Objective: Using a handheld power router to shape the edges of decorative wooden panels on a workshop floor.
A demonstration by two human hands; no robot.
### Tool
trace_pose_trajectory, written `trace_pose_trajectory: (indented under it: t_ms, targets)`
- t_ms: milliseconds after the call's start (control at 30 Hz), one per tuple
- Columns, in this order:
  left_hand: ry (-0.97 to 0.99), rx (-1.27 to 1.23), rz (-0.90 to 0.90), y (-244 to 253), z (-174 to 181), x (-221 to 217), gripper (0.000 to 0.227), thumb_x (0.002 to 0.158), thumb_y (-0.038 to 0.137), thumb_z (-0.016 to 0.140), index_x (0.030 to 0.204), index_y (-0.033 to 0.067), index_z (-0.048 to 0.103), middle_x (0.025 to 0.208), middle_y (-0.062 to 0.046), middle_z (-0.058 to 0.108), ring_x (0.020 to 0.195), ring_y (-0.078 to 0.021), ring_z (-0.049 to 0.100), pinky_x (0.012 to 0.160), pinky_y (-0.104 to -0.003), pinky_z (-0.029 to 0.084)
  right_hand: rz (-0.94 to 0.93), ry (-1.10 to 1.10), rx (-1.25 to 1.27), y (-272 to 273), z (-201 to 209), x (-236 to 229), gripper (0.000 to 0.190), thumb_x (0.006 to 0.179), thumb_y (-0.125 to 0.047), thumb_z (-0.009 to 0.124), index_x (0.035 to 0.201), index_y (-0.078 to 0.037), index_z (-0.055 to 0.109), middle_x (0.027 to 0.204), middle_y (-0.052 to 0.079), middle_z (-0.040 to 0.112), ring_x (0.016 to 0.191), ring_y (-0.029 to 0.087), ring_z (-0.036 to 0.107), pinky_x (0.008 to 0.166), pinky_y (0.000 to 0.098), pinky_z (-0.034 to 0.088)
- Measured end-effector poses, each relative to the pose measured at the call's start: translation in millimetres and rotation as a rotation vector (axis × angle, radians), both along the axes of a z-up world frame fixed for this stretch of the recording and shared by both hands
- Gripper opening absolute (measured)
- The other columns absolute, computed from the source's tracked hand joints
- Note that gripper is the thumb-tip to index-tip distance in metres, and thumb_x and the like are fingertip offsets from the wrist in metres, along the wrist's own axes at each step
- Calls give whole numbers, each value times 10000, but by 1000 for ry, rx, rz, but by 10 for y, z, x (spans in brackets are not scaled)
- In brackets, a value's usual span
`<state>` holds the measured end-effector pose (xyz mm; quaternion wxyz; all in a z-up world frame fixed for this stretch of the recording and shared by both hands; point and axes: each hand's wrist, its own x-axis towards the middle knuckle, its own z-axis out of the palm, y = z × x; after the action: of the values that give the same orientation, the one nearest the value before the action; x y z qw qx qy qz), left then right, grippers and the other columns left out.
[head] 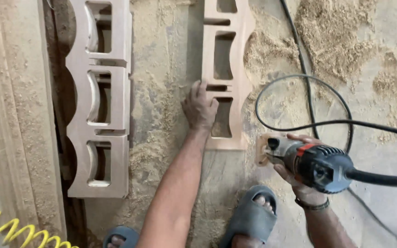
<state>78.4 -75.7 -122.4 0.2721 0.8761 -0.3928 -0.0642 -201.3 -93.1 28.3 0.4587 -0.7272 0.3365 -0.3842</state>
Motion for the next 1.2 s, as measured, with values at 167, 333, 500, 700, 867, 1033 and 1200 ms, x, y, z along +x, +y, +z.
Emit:
trace_pose_trajectory:
  t_ms: [167, 333, 500, 700, 867, 1033, 1200]
  targets:
    - [27, -90, 88, 430, -172, -126, 719, 692, 274, 801, 1376, 300, 581, 1356, -1, 542, 1101, -324, 642, 820, -557, 532, 29, 29, 22, 158, -2, 10, 827, 602, -82, 956, 1277, -57, 478, 1266, 188, 637, 1293, 367, 628, 1140, 445, 396]
    - [0, -10, 158, 814, 21, -166, 712, 732, 342, 809, 1401, 326, 566, 1378, 23, 541, 1187, -262, 614, 894, -547, 503, 76, 8, 35, 435, -153, 101, 778, 605, -98, 975, 1230, -49, 515, 1215, 191, 662, 1245, 380, 668, 1083, 460, 449]
    - [-113, 46, 64, 1036, 79, -292, 807, 807, 374, 711, 1555, 257, 430, 1431, -33, 563, 1345, -235, 527, 1039, -523, 395, 85, -1, 24, 549, -468, 84, 858, 591, -209, 1002, 1265, -44, 497, 1228, 179, 655, 1249, 358, 654, 1115, 429, 413]
    - [-229, 31, 144, 974, -97, -296, 853, 697, 428, 736, 1503, 298, 486, 1399, 42, 594, 1338, -159, 532, 1061, -453, 406, 137, 144, -42, 592, -500, 111, 841, 664, -197, 961, 1311, -67, 439, 1328, 152, 602, 1333, 319, 583, 1143, 406, 342]
    - [-174, -6, 172, 942, -150, -333, 883, 681, 415, 750, 1512, 312, 468, 1398, 34, 594, 1315, -161, 564, 1076, -464, 419, 136, 294, -141, 661, -544, 3, 906, 630, -248, 973, 1356, -36, 475, 1329, 168, 626, 1308, 285, 592, 1127, 360, 339]
    - [-21, 148, 43, 1033, 17, -250, 780, 927, 444, 685, 1589, 263, 314, 1572, 6, 540, 1389, -203, 563, 1131, -479, 432, 166, 232, -93, 767, -413, 170, 703, 876, -250, 764, 1440, -48, 394, 1367, 218, 538, 1305, 341, 539, 1233, 497, 395]
    - [-69, 123, 47, 1027, -13, -239, 796, 894, 475, 695, 1572, 279, 327, 1548, 42, 583, 1364, -178, 586, 1118, -422, 441, 134, 299, -107, 693, -592, 92, 760, 813, -339, 777, 1367, 79, 468, 1313, 253, 577, 1217, 349, 612, 1171, 423, 464]
